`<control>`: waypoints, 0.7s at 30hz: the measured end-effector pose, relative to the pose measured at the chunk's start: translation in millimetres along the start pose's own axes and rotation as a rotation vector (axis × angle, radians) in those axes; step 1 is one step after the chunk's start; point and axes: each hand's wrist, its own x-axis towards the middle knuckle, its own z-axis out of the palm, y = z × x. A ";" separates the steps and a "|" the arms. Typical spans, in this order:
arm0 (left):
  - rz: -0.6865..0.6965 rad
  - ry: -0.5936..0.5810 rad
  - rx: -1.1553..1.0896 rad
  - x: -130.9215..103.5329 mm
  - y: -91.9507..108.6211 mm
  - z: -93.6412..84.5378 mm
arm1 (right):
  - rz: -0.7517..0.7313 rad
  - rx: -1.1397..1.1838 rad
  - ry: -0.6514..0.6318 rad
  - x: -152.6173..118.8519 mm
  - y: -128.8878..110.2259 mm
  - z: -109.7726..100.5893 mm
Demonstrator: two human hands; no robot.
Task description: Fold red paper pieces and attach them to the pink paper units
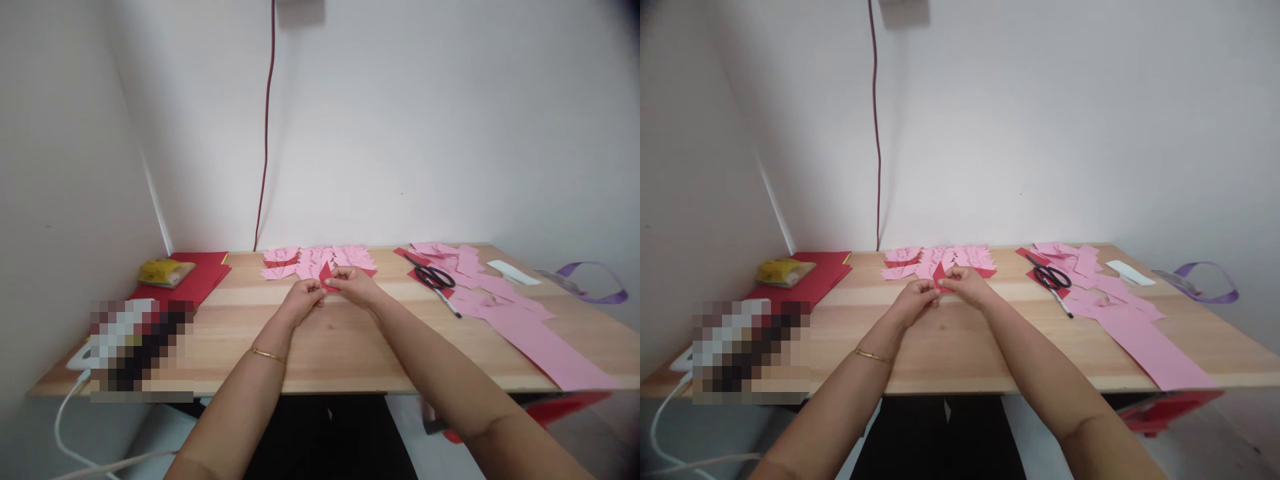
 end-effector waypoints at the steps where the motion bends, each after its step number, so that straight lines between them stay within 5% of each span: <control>1: 0.010 0.000 0.002 -0.3 0.2 0.3 | 0.012 0.013 0.010 0.6 -0.4 -0.6; 7: 0.084 0.093 -0.194 2.6 1.2 -0.4 | 0.071 0.245 -0.004 2.2 -3.1 1.1; 10: 0.109 0.128 -0.212 3.8 1.7 -1.6 | 0.026 0.143 -0.076 -0.3 -2.9 4.6; 15: 0.128 0.118 -0.139 3.1 1.0 0.1 | -0.056 -0.012 0.025 -1.6 -0.2 10.0; 21: 0.053 0.078 -0.358 3.4 2.4 1.2 | -0.085 -0.038 0.020 -0.5 -4.7 5.9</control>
